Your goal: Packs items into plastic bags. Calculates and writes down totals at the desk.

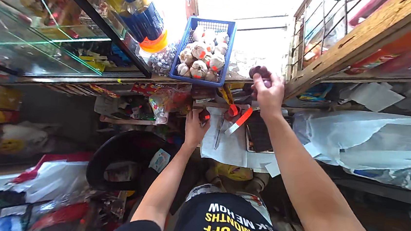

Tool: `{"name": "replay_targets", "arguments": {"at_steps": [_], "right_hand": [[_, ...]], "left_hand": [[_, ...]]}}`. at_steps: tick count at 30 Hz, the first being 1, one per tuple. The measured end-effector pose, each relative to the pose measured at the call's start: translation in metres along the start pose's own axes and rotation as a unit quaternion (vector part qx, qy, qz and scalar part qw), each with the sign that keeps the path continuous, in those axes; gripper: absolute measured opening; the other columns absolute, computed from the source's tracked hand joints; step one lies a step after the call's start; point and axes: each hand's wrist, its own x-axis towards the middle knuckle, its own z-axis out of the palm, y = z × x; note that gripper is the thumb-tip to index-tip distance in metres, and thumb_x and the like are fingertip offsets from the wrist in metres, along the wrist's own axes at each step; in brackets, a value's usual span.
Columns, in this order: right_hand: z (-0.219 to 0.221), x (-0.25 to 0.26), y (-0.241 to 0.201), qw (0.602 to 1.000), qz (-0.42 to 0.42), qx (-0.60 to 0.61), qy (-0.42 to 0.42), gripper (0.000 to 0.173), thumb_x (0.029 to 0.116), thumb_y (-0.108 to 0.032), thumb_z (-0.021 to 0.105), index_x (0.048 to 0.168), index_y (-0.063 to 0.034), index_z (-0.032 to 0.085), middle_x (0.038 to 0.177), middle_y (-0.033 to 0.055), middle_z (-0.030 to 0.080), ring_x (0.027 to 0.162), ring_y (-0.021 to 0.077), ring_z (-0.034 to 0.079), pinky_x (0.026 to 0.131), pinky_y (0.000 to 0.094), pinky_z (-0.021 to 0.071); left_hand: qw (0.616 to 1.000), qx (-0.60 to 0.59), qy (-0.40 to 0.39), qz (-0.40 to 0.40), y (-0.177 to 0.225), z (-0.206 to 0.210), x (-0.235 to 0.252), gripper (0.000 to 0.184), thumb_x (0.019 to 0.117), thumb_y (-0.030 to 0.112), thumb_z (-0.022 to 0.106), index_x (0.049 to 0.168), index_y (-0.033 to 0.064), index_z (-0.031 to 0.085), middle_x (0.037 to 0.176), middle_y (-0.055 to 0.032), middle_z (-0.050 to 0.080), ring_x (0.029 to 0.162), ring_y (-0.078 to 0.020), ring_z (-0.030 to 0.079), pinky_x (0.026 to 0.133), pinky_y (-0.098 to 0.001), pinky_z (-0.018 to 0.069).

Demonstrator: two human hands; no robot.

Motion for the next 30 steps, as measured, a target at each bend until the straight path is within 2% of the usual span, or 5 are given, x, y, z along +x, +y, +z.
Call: {"name": "replay_targets", "arguments": {"at_steps": [4,15,22,27,30], "right_hand": [[0.002,0.04,-0.009,0.978,-0.015,-0.206,0.022,0.043,0.0975,-0.036,0.067,0.132,-0.0098,0.068,0.14,0.0267,0.048,0.121,0.0362,0.054,0.101,0.0497,0.0464],[-0.003,0.034,-0.004,0.959,0.005,-0.28,0.04,0.074,0.0957,-0.042,0.068,0.154,-0.0052,0.041,0.149,0.03,0.041,0.127,0.0464,0.053,0.101,0.0608,0.0458],[-0.004,0.02,-0.006,0.966,-0.024,-0.254,0.033,0.078,0.0974,-0.042,0.065,0.159,-0.0055,0.032,0.151,0.0299,0.041,0.129,0.0466,0.052,0.101,0.0626,0.0462],[-0.012,-0.033,-0.011,0.989,-0.049,-0.136,-0.019,0.068,0.0993,-0.038,0.064,0.153,-0.0087,0.036,0.139,0.0227,0.052,0.09,0.0326,0.067,0.075,0.0527,0.0572],[-0.018,-0.056,-0.018,0.985,0.083,0.102,-0.108,0.045,0.1053,-0.027,0.056,0.146,-0.0118,0.045,0.126,0.0116,0.061,0.083,0.0211,0.07,0.07,0.0388,0.0614]], "left_hand": [[0.998,-0.039,0.026,0.043,0.005,-0.029,-0.036,0.057,0.087,0.026,0.079,0.133,-0.0023,0.06,0.126,-0.0235,0.063,0.12,-0.0351,0.062,0.102,-0.0487,0.0522],[0.988,-0.134,0.074,0.03,0.031,-0.063,-0.073,0.055,0.0863,0.023,0.077,0.13,-0.0053,0.06,0.119,-0.0171,0.066,0.104,-0.0174,0.068,0.091,-0.0326,0.0581],[0.976,-0.006,0.105,0.189,0.131,-0.14,0.064,0.053,0.0908,0.014,0.075,0.138,-0.0047,0.057,0.132,-0.0235,0.061,0.123,-0.0312,0.061,0.105,-0.0424,0.0511],[0.979,0.171,-0.006,0.107,0.169,-0.145,0.198,0.057,0.0905,0.003,0.071,0.143,-0.0043,0.053,0.146,-0.0288,0.049,0.137,-0.0455,0.046,0.114,-0.0533,0.0409],[0.979,0.181,-0.038,0.083,0.164,-0.138,0.229,0.061,0.0935,-0.001,0.067,0.15,-0.0052,0.044,0.152,-0.0299,0.044,0.141,-0.0447,0.045,0.117,-0.0528,0.0385]]}}
